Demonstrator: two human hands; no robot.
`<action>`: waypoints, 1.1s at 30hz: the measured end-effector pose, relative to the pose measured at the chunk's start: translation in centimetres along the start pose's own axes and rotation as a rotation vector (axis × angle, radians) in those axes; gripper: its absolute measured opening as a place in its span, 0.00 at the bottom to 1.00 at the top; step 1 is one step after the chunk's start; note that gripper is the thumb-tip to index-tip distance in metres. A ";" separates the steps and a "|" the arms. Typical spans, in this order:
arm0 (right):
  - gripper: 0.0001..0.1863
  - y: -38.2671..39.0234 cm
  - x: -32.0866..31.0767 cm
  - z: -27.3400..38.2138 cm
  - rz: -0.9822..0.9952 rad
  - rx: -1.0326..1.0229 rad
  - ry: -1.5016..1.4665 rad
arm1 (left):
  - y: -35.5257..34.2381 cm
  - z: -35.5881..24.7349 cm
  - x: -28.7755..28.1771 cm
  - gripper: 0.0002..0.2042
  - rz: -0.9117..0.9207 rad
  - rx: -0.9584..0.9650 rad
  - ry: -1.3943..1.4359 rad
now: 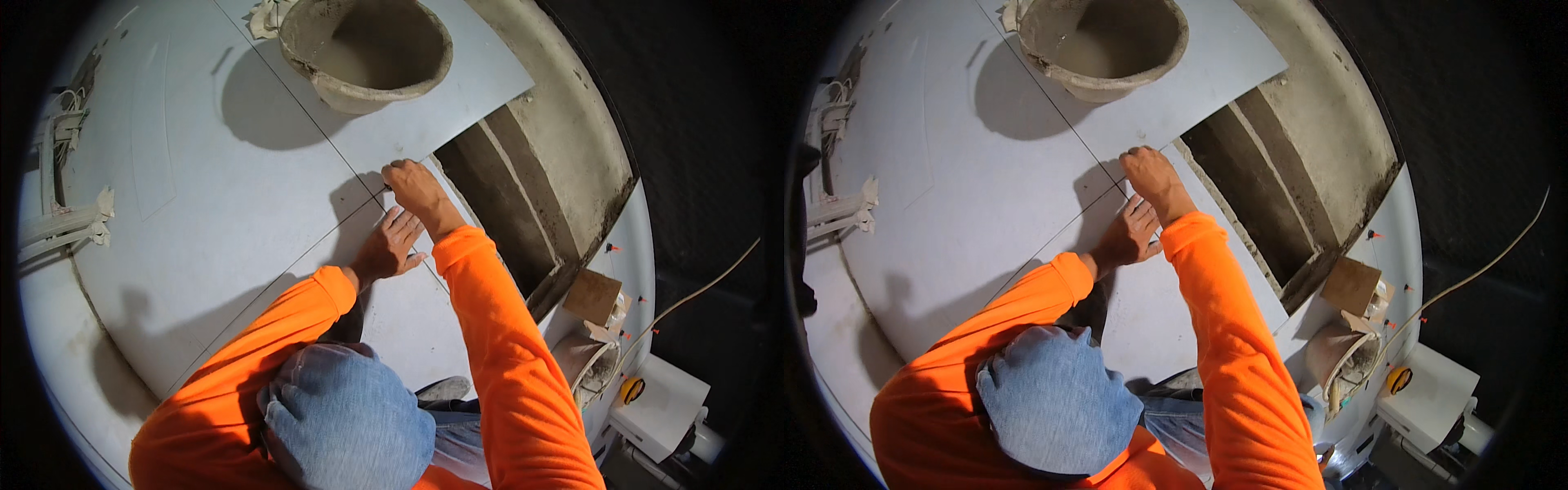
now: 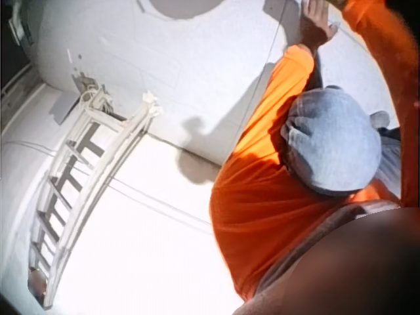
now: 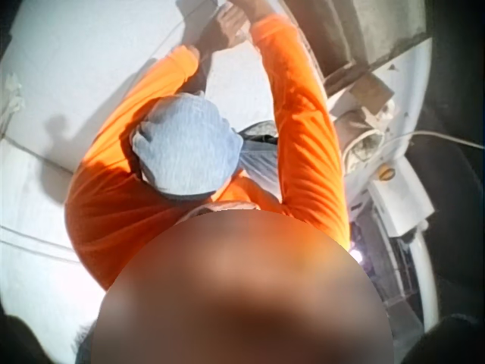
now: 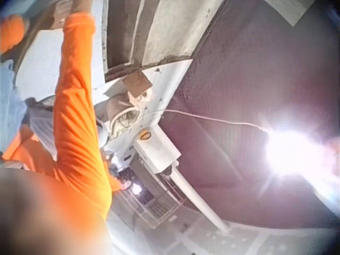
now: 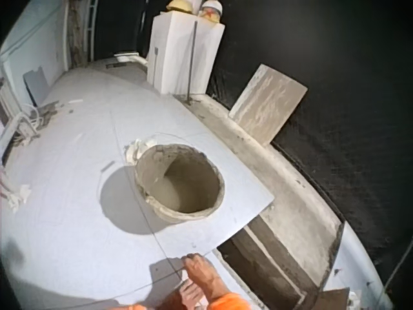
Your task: The person scoops cement from a bucket and spreads it onto a white tile using a trowel. They place the tile onto the floor, tap it into position with a rubber mallet, and insert tile spacers between adjacent tiles.
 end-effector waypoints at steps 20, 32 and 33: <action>0.10 1.9 0.9 -0.7 -0.080 0.306 -0.242 | 0.0 0.0 0.3 0.38 0.135 -0.049 0.015; 0.21 11.6 2.8 -6.4 -0.338 0.790 -0.082 | 2.1 1.3 -0.7 0.36 0.276 -0.094 -0.051; 0.20 12.5 3.3 -6.7 -0.331 0.774 -0.078 | 2.7 1.6 -1.4 0.36 0.220 -0.075 -0.061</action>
Point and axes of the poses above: each hand's wrist, its own y-axis away from the middle knuckle, its own x-axis out of the palm, z = x × y, the point moved 3 cm from there along -y, towards the middle knuckle, and after that the axes turned 2 degrees about x, right-handed, at the moved point
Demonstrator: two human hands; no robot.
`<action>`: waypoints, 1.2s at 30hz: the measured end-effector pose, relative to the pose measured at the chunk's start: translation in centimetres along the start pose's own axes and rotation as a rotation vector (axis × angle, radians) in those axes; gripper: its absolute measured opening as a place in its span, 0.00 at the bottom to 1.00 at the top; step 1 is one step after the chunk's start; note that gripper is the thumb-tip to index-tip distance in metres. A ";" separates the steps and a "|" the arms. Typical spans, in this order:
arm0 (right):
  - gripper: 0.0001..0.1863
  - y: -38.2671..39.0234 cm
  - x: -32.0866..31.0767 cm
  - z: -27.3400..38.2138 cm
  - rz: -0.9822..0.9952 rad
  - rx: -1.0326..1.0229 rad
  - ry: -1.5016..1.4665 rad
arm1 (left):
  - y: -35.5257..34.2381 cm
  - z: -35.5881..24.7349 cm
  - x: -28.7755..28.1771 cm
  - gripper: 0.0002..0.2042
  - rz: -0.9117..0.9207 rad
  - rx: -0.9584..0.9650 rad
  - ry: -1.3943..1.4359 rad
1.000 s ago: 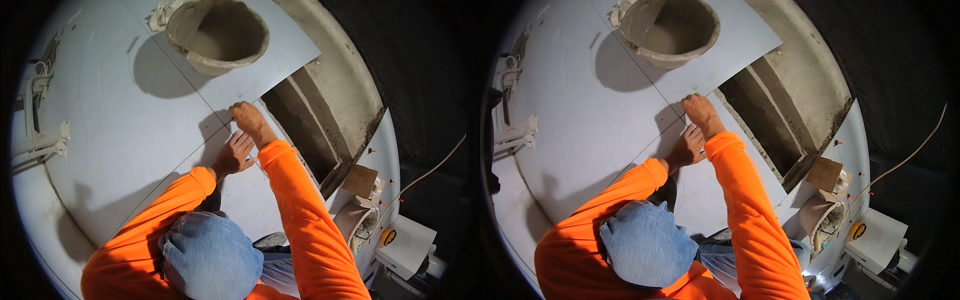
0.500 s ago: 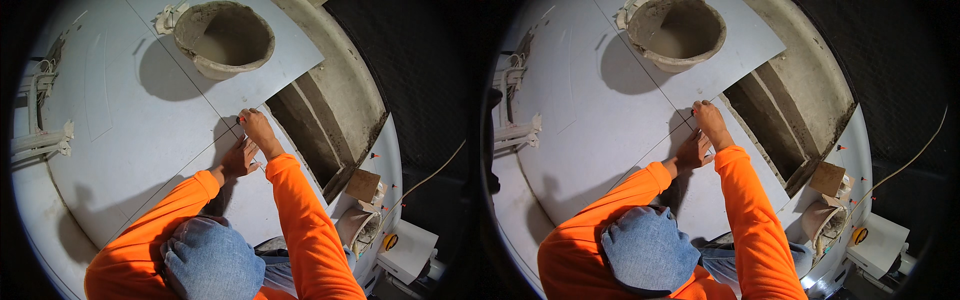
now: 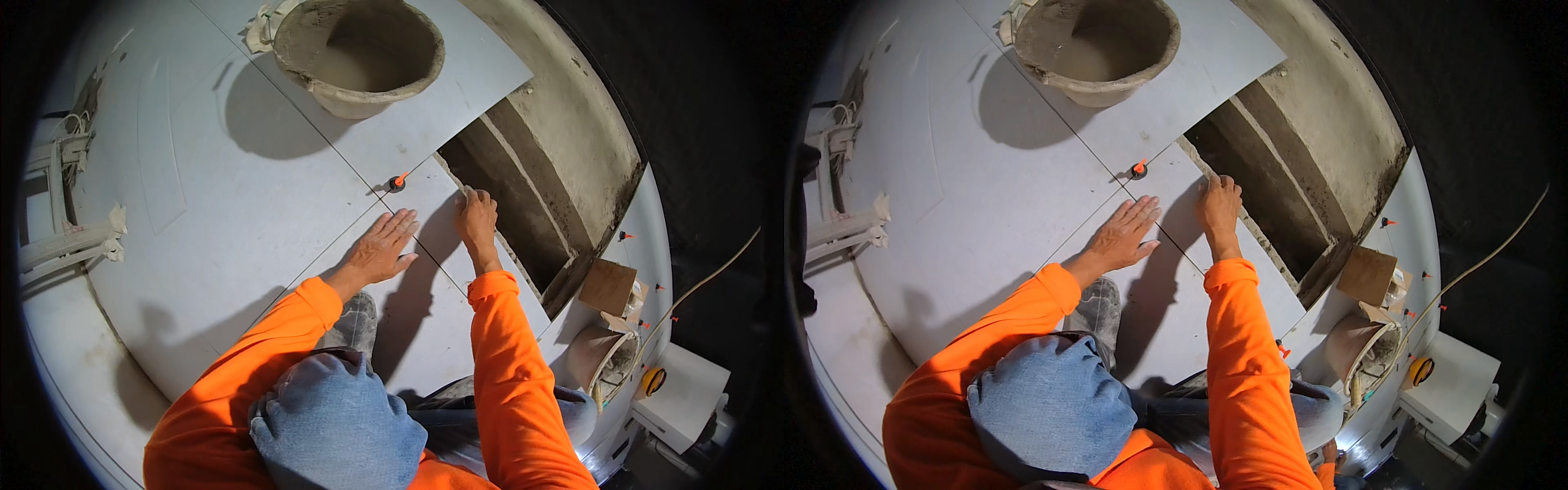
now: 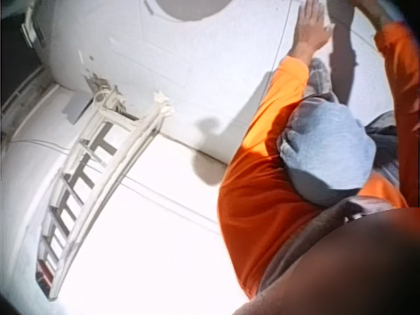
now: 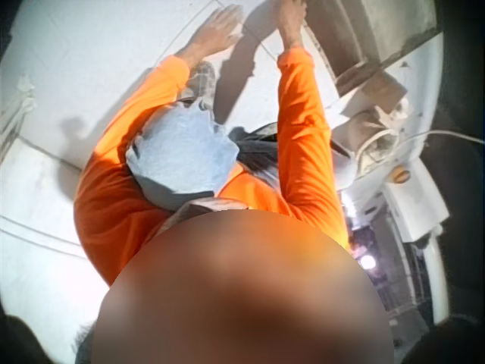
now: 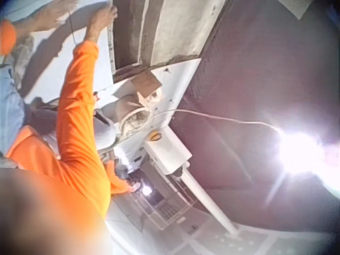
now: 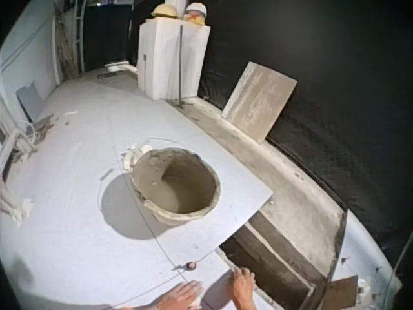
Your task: The person scoops cement from a bucket and spreads it onto a white tile using a trowel. They place the tile onto the floor, tap it into position with a rubber mallet, and insert tile spacers between adjacent tiles.
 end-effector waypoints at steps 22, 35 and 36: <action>0.22 1.3 0.8 -2.3 0.022 -0.052 -0.051 | 1.3 0.5 -0.8 0.36 -0.011 -0.026 -0.062; 0.28 -0.9 -14.9 -13.9 0.164 -0.141 0.389 | 1.0 0.4 0.0 0.36 0.092 -0.088 -0.072; 0.23 -0.9 -18.3 -17.0 0.202 -0.163 0.477 | 1.0 0.0 -0.1 0.36 0.041 -0.068 -0.078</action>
Point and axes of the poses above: each hand's wrist, its own y-axis away from the middle knuckle, its own x-axis out of the palm, z = x × y, the point moved 3 cm from there along -y, towards the middle knuckle, and after that the axes turned 2 degrees about x, right-handed, at the moved point
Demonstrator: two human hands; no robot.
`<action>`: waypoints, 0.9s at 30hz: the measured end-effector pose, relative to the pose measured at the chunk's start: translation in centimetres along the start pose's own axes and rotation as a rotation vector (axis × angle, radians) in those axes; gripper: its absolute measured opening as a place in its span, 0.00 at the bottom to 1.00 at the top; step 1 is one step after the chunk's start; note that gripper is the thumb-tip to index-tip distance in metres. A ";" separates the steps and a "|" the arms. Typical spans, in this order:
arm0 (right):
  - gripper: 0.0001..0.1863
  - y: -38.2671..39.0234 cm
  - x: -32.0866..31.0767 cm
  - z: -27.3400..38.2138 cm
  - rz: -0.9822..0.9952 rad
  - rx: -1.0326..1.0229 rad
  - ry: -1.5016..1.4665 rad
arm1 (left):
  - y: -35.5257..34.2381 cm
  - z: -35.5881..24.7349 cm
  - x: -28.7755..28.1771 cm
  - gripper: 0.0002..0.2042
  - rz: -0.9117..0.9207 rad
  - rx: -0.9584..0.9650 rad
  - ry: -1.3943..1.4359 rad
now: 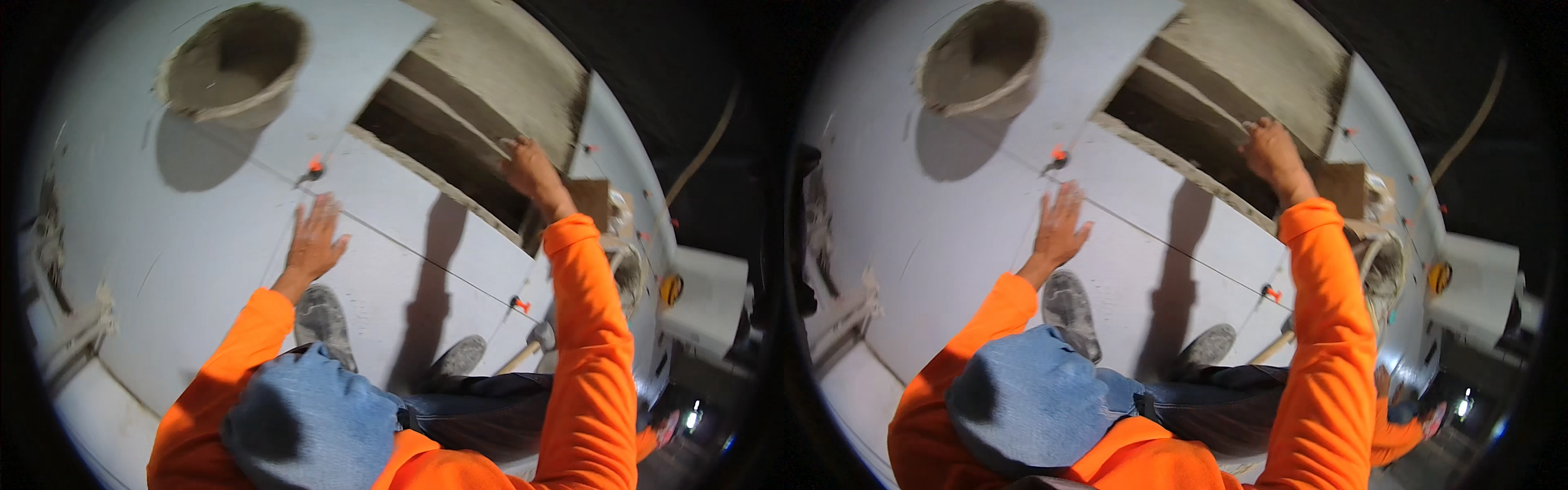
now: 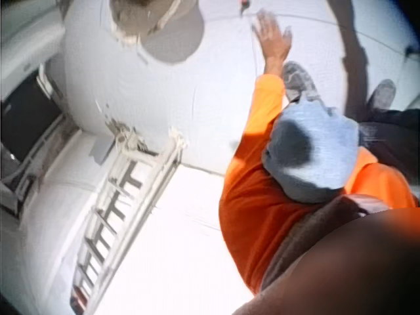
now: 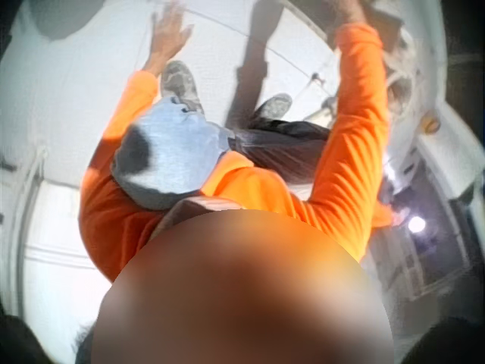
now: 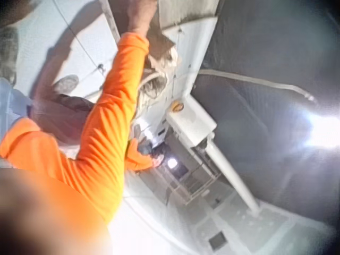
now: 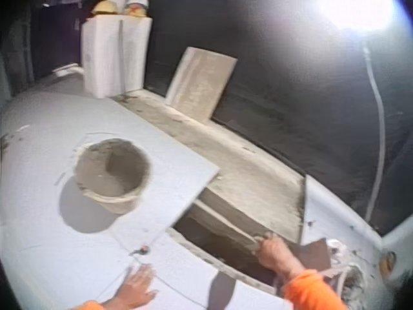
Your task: The person scoops cement from a bucket and spreads it onto a white tile using a trowel. They place the tile onto the floor, tap it into position with a rubber mallet, and insert tile spacers between adjacent tiles.
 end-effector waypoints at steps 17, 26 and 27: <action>0.14 22.9 5.1 -33.4 -0.076 0.796 -0.291 | 1.1 -5.5 -1.2 0.35 0.292 -0.101 -0.147; 0.17 16.4 13.6 -34.7 0.037 0.845 -0.363 | 13.5 0.9 -3.6 0.31 0.119 -0.463 -0.309; 0.18 16.4 14.1 -34.9 0.036 0.940 -0.297 | 15.5 1.5 -3.7 0.31 0.109 -0.520 -0.256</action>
Point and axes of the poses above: each hand's wrist, its own y-axis away from the middle knuckle, its own x-axis out of the palm, z = x × y, the point moved 3 cm from there along -y, towards the middle knuckle, and after that the axes turned 2 degrees about x, right-handed, at the moved point
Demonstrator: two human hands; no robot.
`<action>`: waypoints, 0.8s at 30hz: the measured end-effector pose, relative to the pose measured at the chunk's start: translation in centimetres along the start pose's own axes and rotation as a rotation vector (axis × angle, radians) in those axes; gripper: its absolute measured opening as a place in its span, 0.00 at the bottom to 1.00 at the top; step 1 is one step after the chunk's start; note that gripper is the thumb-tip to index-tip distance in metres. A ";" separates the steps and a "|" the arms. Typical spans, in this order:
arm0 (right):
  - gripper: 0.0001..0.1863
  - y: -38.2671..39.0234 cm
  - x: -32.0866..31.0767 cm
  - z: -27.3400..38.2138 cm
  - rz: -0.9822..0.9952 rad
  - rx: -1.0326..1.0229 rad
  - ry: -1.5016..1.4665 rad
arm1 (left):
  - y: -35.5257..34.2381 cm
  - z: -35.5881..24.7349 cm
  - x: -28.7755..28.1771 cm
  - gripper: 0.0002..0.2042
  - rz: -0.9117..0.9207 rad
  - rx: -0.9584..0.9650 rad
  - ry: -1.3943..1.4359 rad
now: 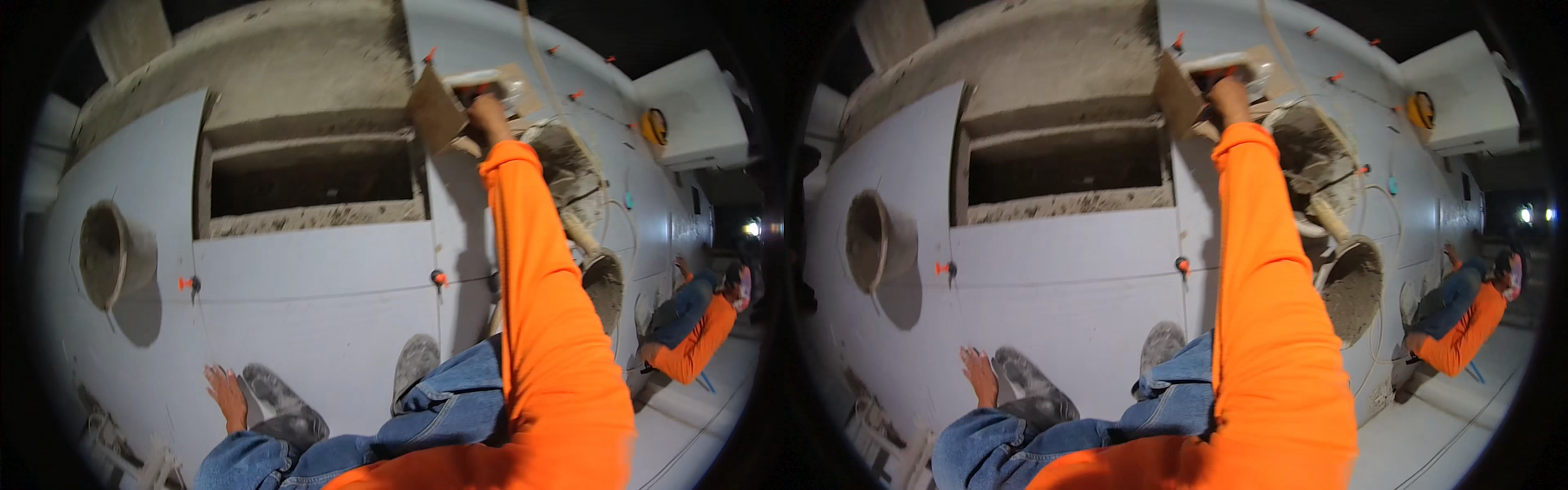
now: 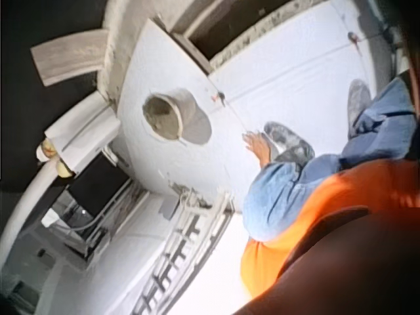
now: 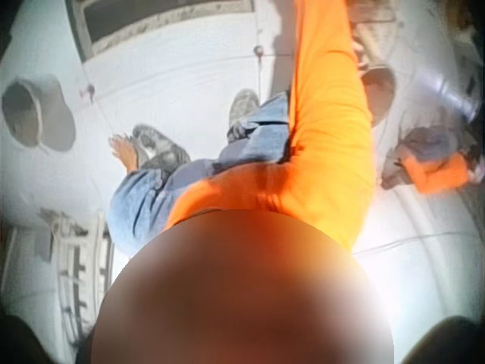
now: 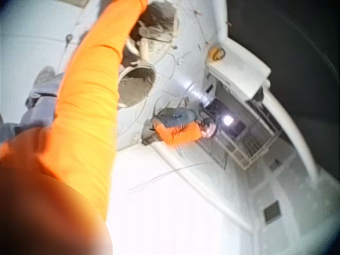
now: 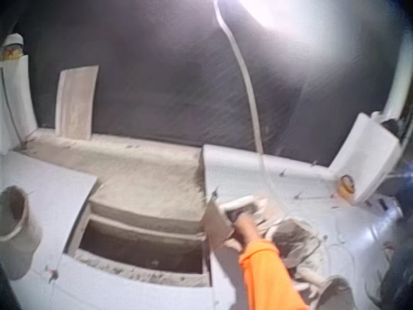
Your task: The person scoops cement from a bucket and spreads it onto a white tile using a trowel. They place the tile onto the floor, tap it into position with a rubber mallet, and insert tile spacers between adjacent tiles.
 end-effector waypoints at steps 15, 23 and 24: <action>0.12 -5.9 1.5 -1.1 -0.111 -0.651 0.240 | 8.3 2.5 2.7 0.28 0.081 -0.353 0.593; 0.21 -4.4 0.1 0.5 -0.219 -0.128 -0.154 | 7.8 2.5 2.5 0.27 0.067 -0.319 0.643; 0.21 -3.2 -0.3 0.2 -0.236 -0.101 -0.174 | 7.8 2.5 2.5 0.27 0.064 -0.317 0.650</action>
Point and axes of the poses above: each hand's wrist, its own y-axis away from the middle knuckle, its own x-axis out of the palm, z = x × y, the point moved 3 cm from there along -y, towards the middle knuckle, and after that the axes turned 2 degrees about x, right-handed, at the moved point
